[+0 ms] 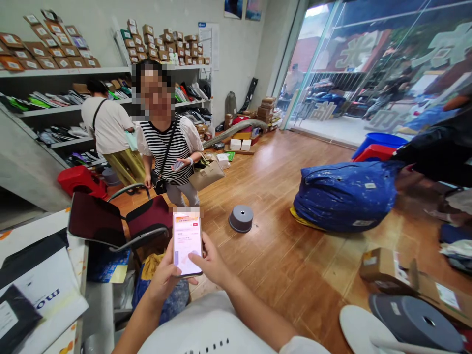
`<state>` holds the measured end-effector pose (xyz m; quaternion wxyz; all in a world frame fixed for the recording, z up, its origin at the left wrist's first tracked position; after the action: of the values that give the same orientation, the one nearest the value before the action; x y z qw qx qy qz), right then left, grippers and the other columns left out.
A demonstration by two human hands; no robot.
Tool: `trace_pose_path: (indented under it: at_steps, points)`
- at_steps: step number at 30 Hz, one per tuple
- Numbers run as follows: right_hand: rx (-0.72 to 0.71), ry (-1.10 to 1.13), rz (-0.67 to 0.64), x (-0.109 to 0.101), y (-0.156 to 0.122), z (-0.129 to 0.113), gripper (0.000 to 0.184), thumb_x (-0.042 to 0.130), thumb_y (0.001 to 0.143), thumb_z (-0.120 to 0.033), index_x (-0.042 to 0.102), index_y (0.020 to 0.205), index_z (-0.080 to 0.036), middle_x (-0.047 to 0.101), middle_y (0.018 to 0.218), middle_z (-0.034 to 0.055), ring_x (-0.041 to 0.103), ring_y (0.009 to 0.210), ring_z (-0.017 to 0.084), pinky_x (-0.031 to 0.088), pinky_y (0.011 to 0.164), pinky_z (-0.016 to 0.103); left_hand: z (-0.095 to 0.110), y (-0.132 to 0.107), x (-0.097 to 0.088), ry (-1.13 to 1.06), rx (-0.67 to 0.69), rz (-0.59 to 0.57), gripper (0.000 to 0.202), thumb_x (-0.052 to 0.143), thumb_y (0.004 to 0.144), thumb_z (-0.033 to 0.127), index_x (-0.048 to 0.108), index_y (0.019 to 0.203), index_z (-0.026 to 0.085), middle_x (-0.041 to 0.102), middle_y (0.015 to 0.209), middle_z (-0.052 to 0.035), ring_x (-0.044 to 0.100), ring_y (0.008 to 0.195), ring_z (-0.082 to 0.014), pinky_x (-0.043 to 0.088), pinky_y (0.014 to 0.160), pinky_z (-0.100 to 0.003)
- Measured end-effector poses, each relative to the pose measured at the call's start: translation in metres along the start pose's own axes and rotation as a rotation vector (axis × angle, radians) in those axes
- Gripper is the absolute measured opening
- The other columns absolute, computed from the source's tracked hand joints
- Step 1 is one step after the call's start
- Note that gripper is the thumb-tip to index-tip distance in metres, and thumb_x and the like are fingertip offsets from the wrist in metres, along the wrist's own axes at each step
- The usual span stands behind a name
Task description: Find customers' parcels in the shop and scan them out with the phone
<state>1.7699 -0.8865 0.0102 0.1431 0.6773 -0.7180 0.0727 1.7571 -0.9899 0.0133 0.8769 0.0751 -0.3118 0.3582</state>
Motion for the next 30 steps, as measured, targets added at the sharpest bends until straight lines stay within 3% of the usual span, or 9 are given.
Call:
trace_pose_path:
  at_steps: [5,10,15,18,20,22,25,27,30]
  points:
    - [-0.027,0.068,0.035,-0.002,0.004,0.0,0.042,0.068,0.078,-0.041,0.057,0.114,-0.022,0.067,0.104,0.0028,0.062,0.087,0.017,0.051,0.074,0.028,-0.01,0.002,-0.013,0.016,-0.01,0.079,0.112,0.048,0.057,0.001,-0.004,0.148,0.042,0.051,0.137,-0.0048,0.057,0.106,-0.0277,0.059,0.06,-0.029]
    - [0.024,0.081,0.114,-0.001,0.013,-0.011,0.044,0.065,0.077,-0.051,0.062,0.105,-0.017,0.068,0.086,0.0025,0.06,0.072,0.015,0.048,0.064,0.026,-0.011,0.001,-0.016,-0.035,0.016,-0.026,0.106,0.048,0.06,0.007,0.002,0.149,0.041,0.049,0.138,-0.0043,0.054,0.112,-0.0304,0.06,0.064,-0.033]
    - [0.104,0.048,0.171,-0.004,0.026,-0.016,0.048,0.061,0.075,-0.062,0.062,0.084,-0.015,0.059,0.059,-0.0013,0.051,0.051,0.011,0.039,0.048,0.022,-0.01,-0.001,-0.012,-0.023,0.0,-0.063,0.106,0.047,0.061,0.006,0.0,0.149,0.039,0.05,0.137,-0.0055,0.054,0.116,-0.0341,0.06,0.063,-0.036]
    - [0.13,0.005,0.189,-0.006,0.029,-0.015,0.052,0.055,0.077,-0.066,0.061,0.08,-0.014,0.057,0.055,-0.0011,0.048,0.045,0.011,0.035,0.043,0.022,-0.011,0.0,-0.009,-0.031,0.003,-0.08,0.108,0.047,0.059,0.005,-0.002,0.149,0.039,0.052,0.136,-0.0052,0.055,0.116,-0.0341,0.06,0.063,-0.036]
    - [0.071,-0.054,0.189,-0.006,0.027,-0.019,0.051,0.051,0.081,-0.064,0.061,0.087,-0.015,0.061,0.065,0.0014,0.054,0.053,0.013,0.041,0.047,0.024,-0.012,0.0,-0.009,-0.038,0.008,-0.077,0.109,0.046,0.059,0.006,-0.004,0.149,0.039,0.052,0.136,-0.0048,0.054,0.117,-0.0339,0.06,0.063,-0.037]
    - [-0.065,-0.133,0.202,-0.007,0.022,-0.027,0.048,0.047,0.086,-0.06,0.059,0.104,-0.017,0.067,0.09,0.0059,0.062,0.076,0.018,0.05,0.063,0.028,-0.012,0.0,-0.009,-0.039,0.017,-0.076,0.108,0.047,0.06,0.007,-0.004,0.149,0.039,0.052,0.136,-0.0052,0.055,0.115,-0.0332,0.06,0.063,-0.038]
    - [-0.311,-0.252,0.243,-0.007,0.009,-0.036,0.054,0.039,0.091,-0.055,0.039,0.134,-0.022,0.052,0.13,0.0111,0.054,0.115,0.024,0.047,0.093,0.038,-0.01,0.0,-0.01,-0.046,0.034,-0.072,0.105,0.047,0.06,0.007,0.002,0.15,0.038,0.053,0.135,-0.0053,0.061,0.104,-0.0302,0.06,0.063,-0.038]
    - [-0.44,-0.354,0.254,-0.006,0.001,-0.038,0.061,0.035,0.091,-0.058,0.029,0.141,-0.022,0.041,0.14,0.0134,0.048,0.121,0.027,0.045,0.096,0.042,-0.009,0.001,-0.012,-0.055,0.041,-0.059,0.104,0.046,0.06,0.007,0.004,0.15,0.038,0.053,0.135,-0.0047,0.062,0.102,-0.0291,0.06,0.063,-0.037]
    - [-0.606,-0.559,0.235,-0.002,-0.008,-0.043,0.063,0.031,0.091,-0.06,0.032,0.141,-0.022,0.034,0.143,0.0144,0.041,0.127,0.031,0.042,0.098,0.048,-0.007,0.001,-0.013,-0.069,0.04,-0.042,0.106,0.046,0.061,0.007,-0.003,0.149,0.038,0.052,0.137,-0.0047,0.06,0.108,-0.0309,0.06,0.064,-0.036]
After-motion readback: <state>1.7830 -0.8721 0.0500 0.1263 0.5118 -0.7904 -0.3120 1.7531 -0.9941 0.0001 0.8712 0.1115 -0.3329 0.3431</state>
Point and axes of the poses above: each hand's wrist, its own y-axis towards the middle knuckle, its own x-axis out of the palm, z = x × y, the point moved 7 cm from there along y, towards the middle knuckle
